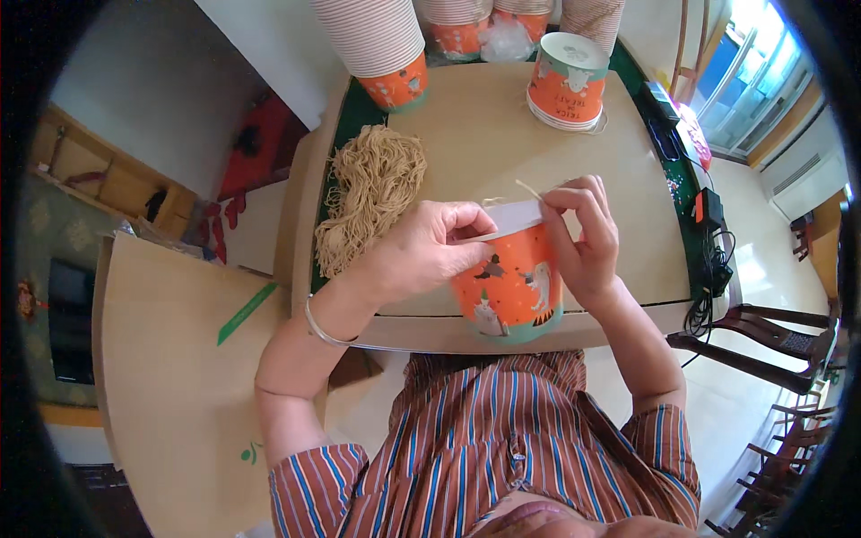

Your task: Tying strings onto paper cups to create handles or decorative elements.

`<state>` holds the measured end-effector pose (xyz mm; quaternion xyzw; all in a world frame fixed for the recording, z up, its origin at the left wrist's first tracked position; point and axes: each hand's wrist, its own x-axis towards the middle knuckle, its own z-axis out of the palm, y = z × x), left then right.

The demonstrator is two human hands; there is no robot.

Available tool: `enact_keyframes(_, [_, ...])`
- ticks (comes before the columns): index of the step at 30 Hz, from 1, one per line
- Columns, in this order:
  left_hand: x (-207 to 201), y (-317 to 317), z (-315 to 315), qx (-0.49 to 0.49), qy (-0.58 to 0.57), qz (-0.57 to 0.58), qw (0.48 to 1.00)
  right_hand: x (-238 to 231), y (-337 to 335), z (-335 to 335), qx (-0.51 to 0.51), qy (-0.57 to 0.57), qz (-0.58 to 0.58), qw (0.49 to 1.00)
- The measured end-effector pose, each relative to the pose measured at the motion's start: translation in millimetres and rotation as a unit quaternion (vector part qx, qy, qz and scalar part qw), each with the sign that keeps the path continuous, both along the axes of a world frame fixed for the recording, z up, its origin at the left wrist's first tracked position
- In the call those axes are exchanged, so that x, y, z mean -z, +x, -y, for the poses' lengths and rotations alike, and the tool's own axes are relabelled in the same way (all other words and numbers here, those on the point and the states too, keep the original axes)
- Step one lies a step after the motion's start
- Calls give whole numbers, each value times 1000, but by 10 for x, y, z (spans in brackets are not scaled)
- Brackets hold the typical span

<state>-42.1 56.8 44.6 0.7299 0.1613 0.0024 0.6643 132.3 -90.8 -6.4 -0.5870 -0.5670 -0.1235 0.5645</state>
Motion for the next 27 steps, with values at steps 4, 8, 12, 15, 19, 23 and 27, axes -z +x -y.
enact_keyframes(4, [89,-14,-11,-18,46,34,998,59,-47,20,2,18,31,999])
enact_keyframes(8, [73,-22,-4,-35,33,36,998,103,-112,76,-34,-16,49,998])
enact_keyframes(12, [102,-23,37,-42,18,50,998,162,-169,105,-44,-26,65,997])
enact_keyframes(15, [98,-20,61,-36,42,45,997,177,-232,130,-41,-33,88,995])
enact_keyframes(19, [141,-38,80,-43,47,37,997,267,-290,114,-25,-27,87,996])
enact_keyframes(23, [149,-29,71,-40,26,48,998,280,-294,134,-17,-21,114,993])
enact_keyframes(27, [107,-26,87,-42,17,40,998,286,-327,163,-18,-12,126,992])
